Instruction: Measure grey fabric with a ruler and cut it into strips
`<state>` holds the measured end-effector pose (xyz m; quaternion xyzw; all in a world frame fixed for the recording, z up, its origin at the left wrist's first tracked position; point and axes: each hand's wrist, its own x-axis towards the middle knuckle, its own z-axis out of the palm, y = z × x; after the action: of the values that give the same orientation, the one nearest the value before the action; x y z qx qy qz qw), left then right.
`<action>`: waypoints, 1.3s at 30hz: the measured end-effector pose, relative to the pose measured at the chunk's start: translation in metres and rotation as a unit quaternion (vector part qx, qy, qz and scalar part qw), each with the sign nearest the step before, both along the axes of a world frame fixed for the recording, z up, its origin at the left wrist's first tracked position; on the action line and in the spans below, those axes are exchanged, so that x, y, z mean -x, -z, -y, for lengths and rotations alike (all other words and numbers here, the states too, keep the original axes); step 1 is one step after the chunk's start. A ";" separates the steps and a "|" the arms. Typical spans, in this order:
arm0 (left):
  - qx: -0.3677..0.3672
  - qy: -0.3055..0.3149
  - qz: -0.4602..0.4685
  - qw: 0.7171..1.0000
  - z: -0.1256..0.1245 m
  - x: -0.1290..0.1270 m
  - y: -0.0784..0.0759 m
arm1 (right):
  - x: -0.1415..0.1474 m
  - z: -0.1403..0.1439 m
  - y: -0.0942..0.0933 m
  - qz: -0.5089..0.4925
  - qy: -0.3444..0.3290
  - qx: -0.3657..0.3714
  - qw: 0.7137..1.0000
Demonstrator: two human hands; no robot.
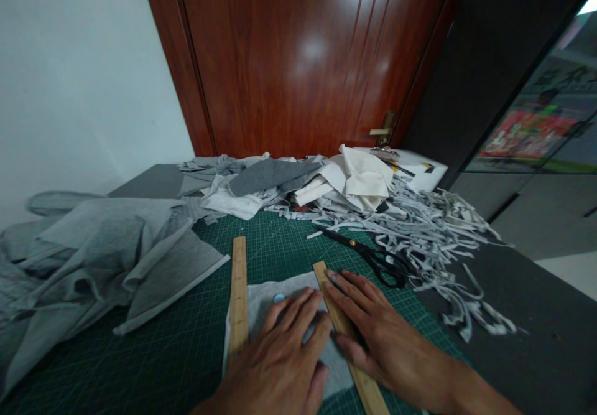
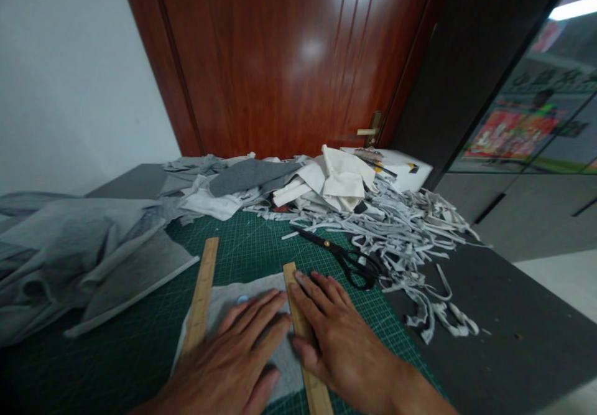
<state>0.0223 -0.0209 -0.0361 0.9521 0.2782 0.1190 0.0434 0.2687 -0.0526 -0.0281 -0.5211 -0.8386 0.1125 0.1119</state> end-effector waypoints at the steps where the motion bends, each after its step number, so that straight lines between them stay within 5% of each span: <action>1: -0.005 0.000 -0.001 1.000 -0.001 0.000 0.000 | -0.001 -0.001 0.000 0.000 -0.004 -0.001 1.000; 18: -0.051 0.009 -0.003 0.999 0.000 -0.002 -0.003 | -0.009 -0.010 0.004 0.015 -0.040 -0.062 0.997; 29: -0.111 0.178 0.143 0.967 -0.014 -0.005 0.013 | -0.001 -0.012 0.002 0.040 -0.042 -0.112 0.992; 39: -0.090 0.161 0.150 0.971 -0.011 -0.006 0.019 | 0.010 -0.019 -0.004 0.046 -0.036 -0.128 0.990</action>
<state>0.0281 -0.0098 -0.0549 0.9556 0.0997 0.2766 0.0177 0.2585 -0.0334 -0.0242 -0.4765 -0.8686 -0.0156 0.1350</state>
